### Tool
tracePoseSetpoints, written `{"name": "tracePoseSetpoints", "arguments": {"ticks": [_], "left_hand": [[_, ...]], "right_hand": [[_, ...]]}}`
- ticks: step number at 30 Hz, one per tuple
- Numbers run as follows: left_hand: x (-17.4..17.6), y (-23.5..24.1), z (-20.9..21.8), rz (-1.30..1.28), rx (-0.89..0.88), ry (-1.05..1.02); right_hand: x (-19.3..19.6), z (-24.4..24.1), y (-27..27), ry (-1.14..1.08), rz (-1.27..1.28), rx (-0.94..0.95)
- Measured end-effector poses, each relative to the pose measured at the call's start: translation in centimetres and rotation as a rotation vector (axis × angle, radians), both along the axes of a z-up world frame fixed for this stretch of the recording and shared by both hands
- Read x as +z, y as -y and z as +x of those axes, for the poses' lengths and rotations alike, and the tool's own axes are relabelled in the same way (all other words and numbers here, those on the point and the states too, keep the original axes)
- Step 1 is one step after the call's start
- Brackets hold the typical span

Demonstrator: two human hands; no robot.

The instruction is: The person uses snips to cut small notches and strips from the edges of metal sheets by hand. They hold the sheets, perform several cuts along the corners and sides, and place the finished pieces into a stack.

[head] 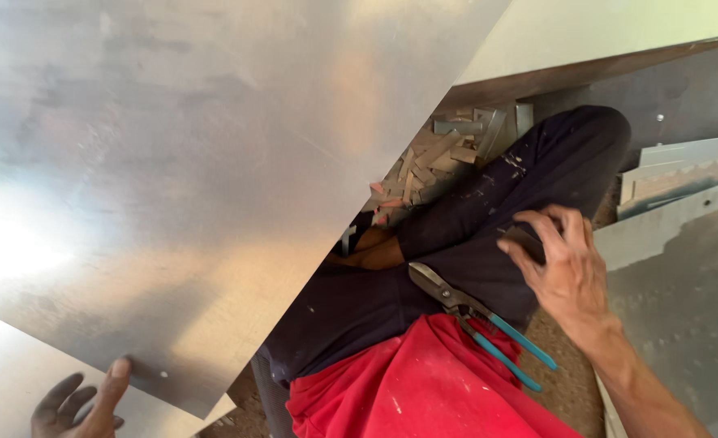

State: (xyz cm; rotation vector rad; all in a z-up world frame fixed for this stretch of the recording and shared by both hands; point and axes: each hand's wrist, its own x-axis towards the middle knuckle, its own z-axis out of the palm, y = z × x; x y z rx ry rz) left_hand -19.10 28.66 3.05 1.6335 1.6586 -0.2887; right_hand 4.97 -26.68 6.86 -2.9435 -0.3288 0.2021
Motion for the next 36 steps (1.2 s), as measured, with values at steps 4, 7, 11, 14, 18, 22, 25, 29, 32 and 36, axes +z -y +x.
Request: {"name": "tracePoseSetpoints", "arguments": {"ticks": [4,7,11,14,18,22,25,29,32,36], "left_hand": [[-2.1,-0.5,-2.2,-0.299,0.027,0.255],[-3.5,2.6,-0.3,-0.219,-0.039,0.162],[-2.7,17.8,6.8,-0.306,0.077,0.526],[-0.6,26.2,14.2,-0.575,0.113,0.822],[2.0,29.3,19.5,-0.708,-0.177,0.948],[1.5,30.9,19.6,-0.73,-0.306,0.699],[0.7,31.8,19.4,-0.68,-0.273,0.932],[1.9,31.5,20.5,-0.635,-0.288,0.93],[1.1,32.1,19.0,-0.67,-0.304,0.926],[0.5,31.7,19.2,-0.683,-0.327,0.917]], "right_hand": [[-0.3,-0.8,1.1,-0.089,0.07,-0.143],[-0.3,-1.1,1.2,-0.285,0.205,-0.352],[1.6,0.0,-0.6,-0.205,0.799,-0.333],[3.8,1.2,-2.9,0.025,0.846,-0.08],[6.6,3.7,-4.7,0.322,0.532,0.105],[6.0,4.6,-5.5,0.435,0.285,0.216],[4.8,4.0,-5.8,0.412,0.306,0.209],[6.7,0.9,-8.0,0.366,0.383,0.274],[4.2,5.1,-6.9,0.431,0.356,0.192],[3.7,2.4,-5.6,0.44,0.346,0.247]]}}
